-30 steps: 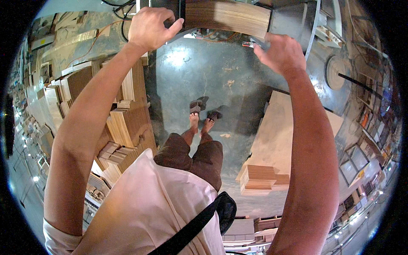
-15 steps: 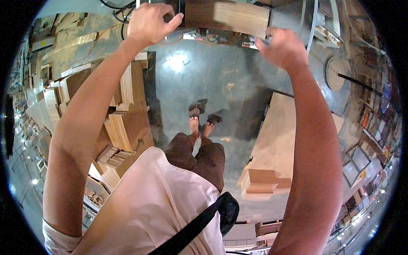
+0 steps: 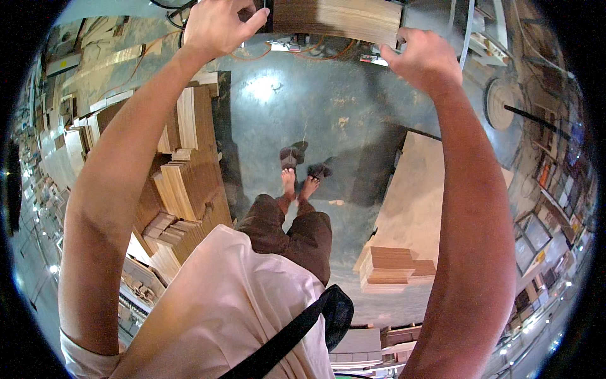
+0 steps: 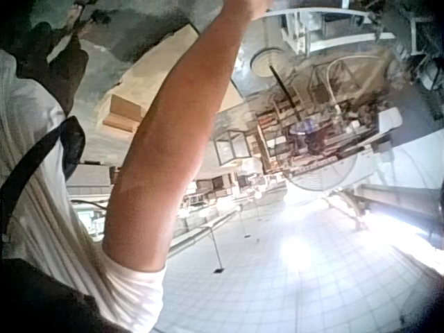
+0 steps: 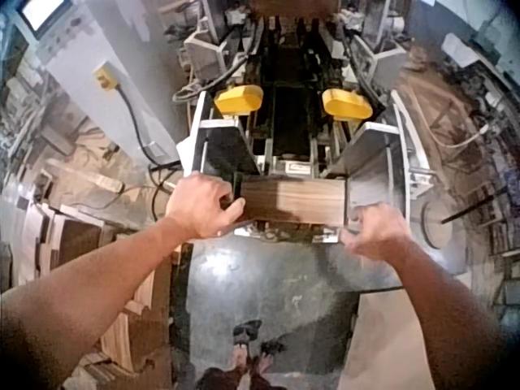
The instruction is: The person feeds wood panels into a processing machine and then stacks the panels onto a pallet on the floor.
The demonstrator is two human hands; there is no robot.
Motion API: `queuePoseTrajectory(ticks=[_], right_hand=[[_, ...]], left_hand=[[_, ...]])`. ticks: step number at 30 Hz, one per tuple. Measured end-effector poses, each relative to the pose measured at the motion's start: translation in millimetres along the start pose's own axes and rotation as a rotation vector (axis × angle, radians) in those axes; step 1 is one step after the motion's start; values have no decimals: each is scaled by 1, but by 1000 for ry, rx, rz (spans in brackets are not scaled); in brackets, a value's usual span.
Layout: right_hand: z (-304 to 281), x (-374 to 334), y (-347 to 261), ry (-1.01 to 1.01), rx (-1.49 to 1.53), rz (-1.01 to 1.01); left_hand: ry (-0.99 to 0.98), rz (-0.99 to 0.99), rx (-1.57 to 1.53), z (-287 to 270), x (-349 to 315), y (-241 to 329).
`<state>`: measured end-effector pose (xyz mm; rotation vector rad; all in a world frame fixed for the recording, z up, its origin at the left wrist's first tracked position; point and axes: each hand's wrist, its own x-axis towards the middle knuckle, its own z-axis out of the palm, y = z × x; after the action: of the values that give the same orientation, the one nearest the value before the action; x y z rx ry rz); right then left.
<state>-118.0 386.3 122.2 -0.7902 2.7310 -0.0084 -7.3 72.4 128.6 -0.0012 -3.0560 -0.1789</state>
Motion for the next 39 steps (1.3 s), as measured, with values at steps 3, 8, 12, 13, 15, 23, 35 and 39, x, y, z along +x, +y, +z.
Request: queuePoseTrajectory(ticks=[3, 8, 12, 13, 15, 23, 35, 39], right_hand=[[-2, 1, -2, -14, 8, 8], [-1, 2, -3, 2, 27, 8], [-1, 1, -3, 8, 17, -7], [-1, 2, -2, 13, 4, -9], [-1, 2, -1, 15, 13, -4], [-1, 2, 0, 7, 5, -14], [-8, 0, -7, -37, -12, 0], [-6, -1, -6, -14, -24, -1]], left_hand=[[-14, -14, 15, -2, -1, 1], [6, -10, 6, 0, -1, -2], [23, -1, -3, 1, -2, -2], [19, -4, -5, 0, -2, -1], [8, -14, -9, 0, -1, -1], [-8, -28, -2, -1, 0, 1], [23, 9, -42, -1, -3, -4], [34, 15, -30, 0, -3, -3]])
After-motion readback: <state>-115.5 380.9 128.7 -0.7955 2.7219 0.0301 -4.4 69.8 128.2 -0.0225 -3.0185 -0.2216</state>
